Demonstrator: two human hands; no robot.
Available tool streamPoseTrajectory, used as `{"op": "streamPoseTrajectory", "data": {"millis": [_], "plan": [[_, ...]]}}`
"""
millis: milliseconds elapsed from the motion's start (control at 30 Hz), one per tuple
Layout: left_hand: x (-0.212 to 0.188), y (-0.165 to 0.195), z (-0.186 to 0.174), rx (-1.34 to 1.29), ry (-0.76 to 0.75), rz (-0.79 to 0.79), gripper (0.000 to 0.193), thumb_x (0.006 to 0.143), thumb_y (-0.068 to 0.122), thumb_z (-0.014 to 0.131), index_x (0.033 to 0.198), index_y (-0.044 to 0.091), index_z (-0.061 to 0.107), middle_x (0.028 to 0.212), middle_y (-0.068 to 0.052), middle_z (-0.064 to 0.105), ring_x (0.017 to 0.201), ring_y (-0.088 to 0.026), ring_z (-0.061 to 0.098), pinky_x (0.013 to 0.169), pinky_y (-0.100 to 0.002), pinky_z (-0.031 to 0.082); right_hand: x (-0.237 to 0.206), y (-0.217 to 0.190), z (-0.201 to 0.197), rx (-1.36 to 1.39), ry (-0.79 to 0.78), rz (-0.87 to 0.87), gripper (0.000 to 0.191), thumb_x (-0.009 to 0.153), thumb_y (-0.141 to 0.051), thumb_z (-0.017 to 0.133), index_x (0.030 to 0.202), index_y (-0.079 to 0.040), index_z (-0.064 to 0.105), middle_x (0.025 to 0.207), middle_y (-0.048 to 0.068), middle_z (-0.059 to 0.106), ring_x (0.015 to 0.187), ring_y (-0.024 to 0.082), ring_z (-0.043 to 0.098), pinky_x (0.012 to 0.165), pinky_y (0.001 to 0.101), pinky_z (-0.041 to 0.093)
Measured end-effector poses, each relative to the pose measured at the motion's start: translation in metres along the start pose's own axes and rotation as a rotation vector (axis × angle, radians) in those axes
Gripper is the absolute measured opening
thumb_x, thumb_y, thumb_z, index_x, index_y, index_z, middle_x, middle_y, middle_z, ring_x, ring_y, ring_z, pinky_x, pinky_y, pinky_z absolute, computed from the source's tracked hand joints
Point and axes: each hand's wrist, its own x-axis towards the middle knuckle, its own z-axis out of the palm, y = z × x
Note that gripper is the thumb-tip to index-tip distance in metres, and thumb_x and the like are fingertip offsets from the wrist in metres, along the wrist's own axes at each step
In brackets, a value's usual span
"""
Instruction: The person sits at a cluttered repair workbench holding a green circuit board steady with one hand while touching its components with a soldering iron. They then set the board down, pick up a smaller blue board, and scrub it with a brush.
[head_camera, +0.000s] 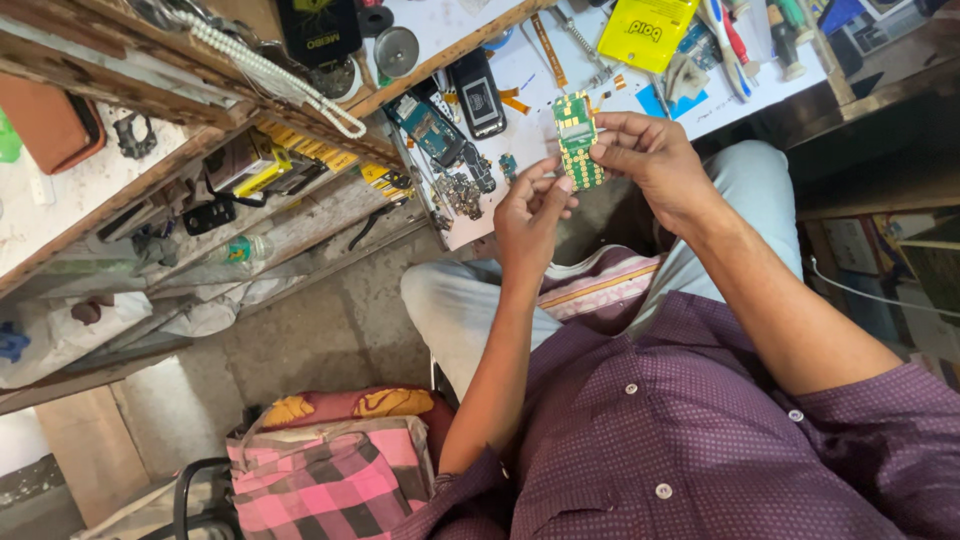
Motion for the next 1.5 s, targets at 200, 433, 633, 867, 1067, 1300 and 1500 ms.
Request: {"op": "streamPoseTrajectory", "data": {"millis": [200, 433, 633, 867, 1067, 1300, 1500], "plan": [[-0.015, -0.008, -0.008, -0.060, 0.012, -0.071, 0.036, 0.098, 0.010, 0.070, 0.128, -0.006, 0.063, 0.094, -0.010, 0.073, 0.078, -0.013, 0.071, 0.068, -0.025, 0.057, 0.001, 0.006, 0.004, -0.013, -0.028, 0.002, 0.035, 0.098, -0.003, 0.069, 0.132, 0.003, 0.064, 0.101, 0.001, 0.072, 0.087, 0.007, 0.066, 0.078, 0.0221, 0.050], [-0.021, -0.022, -0.018, -0.126, 0.023, -0.067, 0.033, 0.098, 0.005, 0.069, 0.127, -0.009, 0.061, 0.097, -0.012, 0.073, 0.080, -0.015, 0.072, 0.071, -0.027, 0.059, 0.001, 0.013, 0.011, -0.031, -0.057, 0.026, 0.036, 0.097, -0.002, 0.069, 0.133, 0.004, 0.064, 0.102, 0.002, 0.072, 0.087, 0.007, 0.066, 0.079, 0.0224, 0.051], [-0.022, -0.025, -0.021, -0.175, 0.036, -0.081, 0.030, 0.098, 0.004, 0.068, 0.124, -0.009, 0.062, 0.103, -0.014, 0.074, 0.084, -0.017, 0.073, 0.074, -0.027, 0.060, 0.001, 0.017, 0.013, -0.056, -0.062, 0.032, 0.037, 0.097, -0.001, 0.069, 0.134, 0.004, 0.064, 0.103, 0.002, 0.071, 0.089, 0.007, 0.065, 0.079, 0.0216, 0.051], [-0.026, -0.022, -0.021, -0.206, 0.072, -0.123, 0.027, 0.098, 0.004, 0.068, 0.121, -0.009, 0.063, 0.101, -0.014, 0.073, 0.083, -0.018, 0.073, 0.074, -0.028, 0.060, 0.001, 0.020, 0.015, -0.084, -0.083, 0.010, 0.038, 0.097, -0.002, 0.070, 0.134, 0.004, 0.064, 0.103, 0.002, 0.070, 0.089, 0.007, 0.065, 0.080, 0.0218, 0.052], [-0.024, -0.025, -0.022, -0.247, 0.105, -0.110, 0.027, 0.098, 0.003, 0.068, 0.121, -0.009, 0.063, 0.098, -0.013, 0.073, 0.083, -0.018, 0.073, 0.074, -0.028, 0.059, -0.004, 0.010, 0.017, -0.103, -0.032, 0.056, 0.033, 0.102, -0.010, 0.064, 0.132, 0.003, 0.065, 0.106, 0.005, 0.073, 0.088, 0.009, 0.068, 0.080, 0.0238, 0.055], [0.003, 0.001, -0.053, -0.162, 0.269, -0.107, 0.025, 0.092, 0.002, 0.069, 0.116, -0.002, 0.067, 0.092, -0.008, 0.074, 0.072, -0.013, 0.071, 0.057, -0.025, 0.054, -0.027, -0.015, -0.006, -0.514, 0.143, -0.082, 0.026, 0.102, -0.013, 0.070, 0.125, -0.001, 0.071, 0.100, 0.008, 0.076, 0.083, 0.011, 0.067, 0.073, 0.0262, 0.053], [0.025, 0.030, -0.061, -0.044, 0.361, -0.059, 0.021, 0.094, 0.005, 0.070, 0.114, -0.001, 0.069, 0.092, -0.007, 0.076, 0.069, -0.011, 0.069, 0.051, -0.023, 0.046, -0.022, -0.047, -0.058, -1.195, 0.451, -0.465, 0.011, 0.104, -0.009, 0.078, 0.114, -0.005, 0.080, 0.098, 0.014, 0.072, 0.083, 0.024, 0.069, 0.076, 0.0347, 0.052]]}}
